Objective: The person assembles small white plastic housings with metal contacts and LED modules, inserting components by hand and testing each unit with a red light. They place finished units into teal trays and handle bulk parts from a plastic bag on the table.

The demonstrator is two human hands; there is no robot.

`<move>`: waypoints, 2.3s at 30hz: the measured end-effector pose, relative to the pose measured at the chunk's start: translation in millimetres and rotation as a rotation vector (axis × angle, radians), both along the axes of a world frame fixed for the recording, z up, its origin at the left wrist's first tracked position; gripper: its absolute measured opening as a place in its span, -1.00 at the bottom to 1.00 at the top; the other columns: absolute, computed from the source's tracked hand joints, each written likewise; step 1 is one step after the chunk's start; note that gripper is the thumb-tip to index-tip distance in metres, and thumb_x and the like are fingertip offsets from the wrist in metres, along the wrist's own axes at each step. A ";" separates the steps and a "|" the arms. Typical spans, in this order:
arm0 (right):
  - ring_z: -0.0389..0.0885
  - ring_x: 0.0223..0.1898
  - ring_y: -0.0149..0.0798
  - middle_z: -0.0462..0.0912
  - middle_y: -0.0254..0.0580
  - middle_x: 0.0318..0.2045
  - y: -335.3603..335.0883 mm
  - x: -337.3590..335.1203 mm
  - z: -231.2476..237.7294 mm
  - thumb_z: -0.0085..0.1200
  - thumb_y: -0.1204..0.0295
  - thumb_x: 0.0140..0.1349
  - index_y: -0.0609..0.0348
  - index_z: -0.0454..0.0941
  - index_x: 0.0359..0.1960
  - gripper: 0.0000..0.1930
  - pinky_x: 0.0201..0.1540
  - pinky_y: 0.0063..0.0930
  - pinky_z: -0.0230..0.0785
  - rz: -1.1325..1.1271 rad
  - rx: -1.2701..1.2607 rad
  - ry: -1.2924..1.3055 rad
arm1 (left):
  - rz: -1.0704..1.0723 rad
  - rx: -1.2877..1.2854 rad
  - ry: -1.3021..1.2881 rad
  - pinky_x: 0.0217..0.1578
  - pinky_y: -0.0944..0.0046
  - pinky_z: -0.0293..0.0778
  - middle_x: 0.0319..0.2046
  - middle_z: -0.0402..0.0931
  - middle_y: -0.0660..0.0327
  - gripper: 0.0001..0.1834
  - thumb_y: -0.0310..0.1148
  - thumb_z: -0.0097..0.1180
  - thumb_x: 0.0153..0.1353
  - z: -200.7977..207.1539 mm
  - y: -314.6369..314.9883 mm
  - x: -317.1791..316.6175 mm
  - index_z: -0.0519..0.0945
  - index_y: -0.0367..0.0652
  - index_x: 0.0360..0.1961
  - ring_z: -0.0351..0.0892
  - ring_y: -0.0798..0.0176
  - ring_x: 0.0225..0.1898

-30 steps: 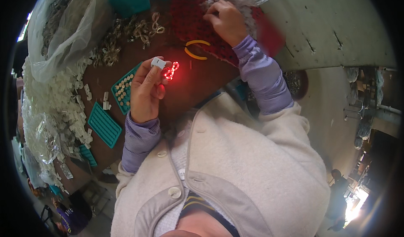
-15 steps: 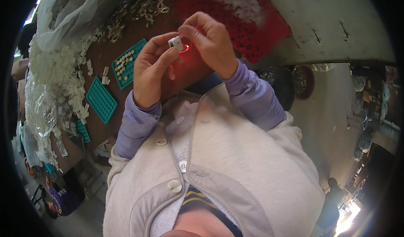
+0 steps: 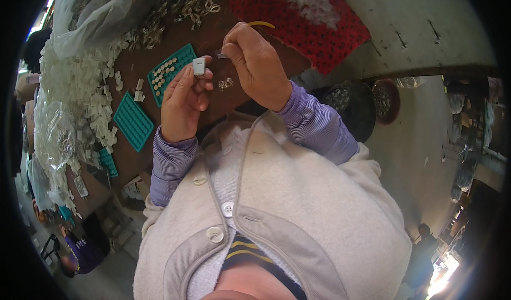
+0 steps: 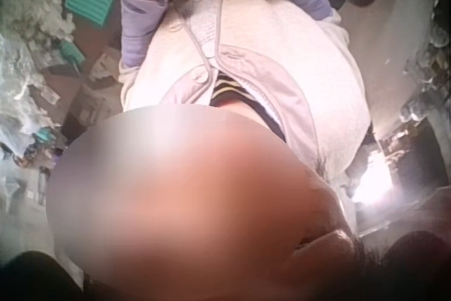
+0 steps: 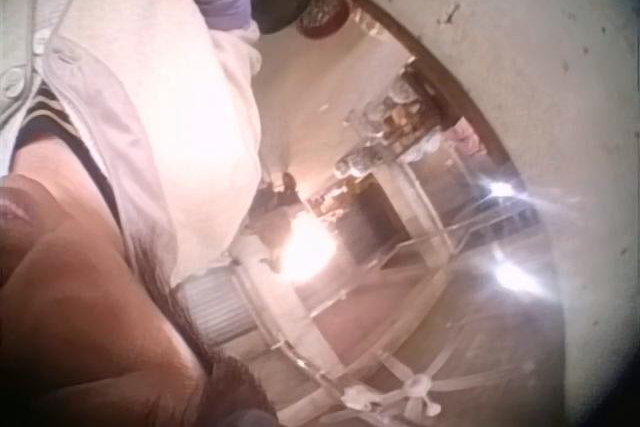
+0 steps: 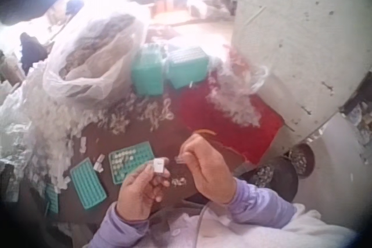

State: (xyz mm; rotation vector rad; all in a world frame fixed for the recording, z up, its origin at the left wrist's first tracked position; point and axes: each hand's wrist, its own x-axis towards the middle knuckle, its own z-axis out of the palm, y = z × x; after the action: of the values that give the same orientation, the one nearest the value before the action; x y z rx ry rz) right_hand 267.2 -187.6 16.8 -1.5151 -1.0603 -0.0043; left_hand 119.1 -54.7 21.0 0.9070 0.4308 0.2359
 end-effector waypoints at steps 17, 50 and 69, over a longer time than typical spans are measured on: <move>0.57 -0.16 0.01 0.53 -0.07 -0.23 -14.4 8.2 6.6 0.23 0.59 0.15 0.19 0.46 -0.27 -0.81 -0.03 -0.14 0.46 -0.006 -0.062 -0.488 | -0.129 -0.037 0.021 -0.52 0.57 0.46 -0.24 0.70 0.21 -0.67 -0.17 0.05 0.59 -0.9 -6.1 5.4 0.60 -0.24 0.06 0.62 0.53 -0.37; 0.61 -0.15 0.01 0.58 -0.06 -0.22 -34.8 1.2 13.6 0.24 0.51 0.29 0.25 0.53 -0.31 -0.88 0.19 -0.05 0.53 0.058 -0.101 -0.523 | -0.291 0.040 0.013 -0.56 0.58 0.41 -0.31 0.73 0.20 -0.72 -0.20 0.15 0.54 -0.4 -0.3 7.0 0.63 -0.23 -0.03 0.67 0.52 -0.39; 0.67 -0.02 -0.08 0.70 -0.17 -0.09 22.3 101.0 12.7 0.34 0.46 0.18 0.05 0.74 -0.14 -0.80 0.04 -0.17 0.47 -0.347 -0.382 -0.604 | 0.120 -0.463 -0.238 0.02 0.26 0.54 -0.19 0.56 0.29 -0.68 -0.11 0.01 0.56 -11.7 17.4 4.8 0.57 -0.09 0.08 0.62 0.28 -0.08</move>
State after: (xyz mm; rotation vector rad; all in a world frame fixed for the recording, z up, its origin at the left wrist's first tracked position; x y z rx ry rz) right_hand 368.3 -165.3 29.6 -2.1038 -1.2995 -0.5595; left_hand 123.9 -37.3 9.3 0.3935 0.3003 0.3333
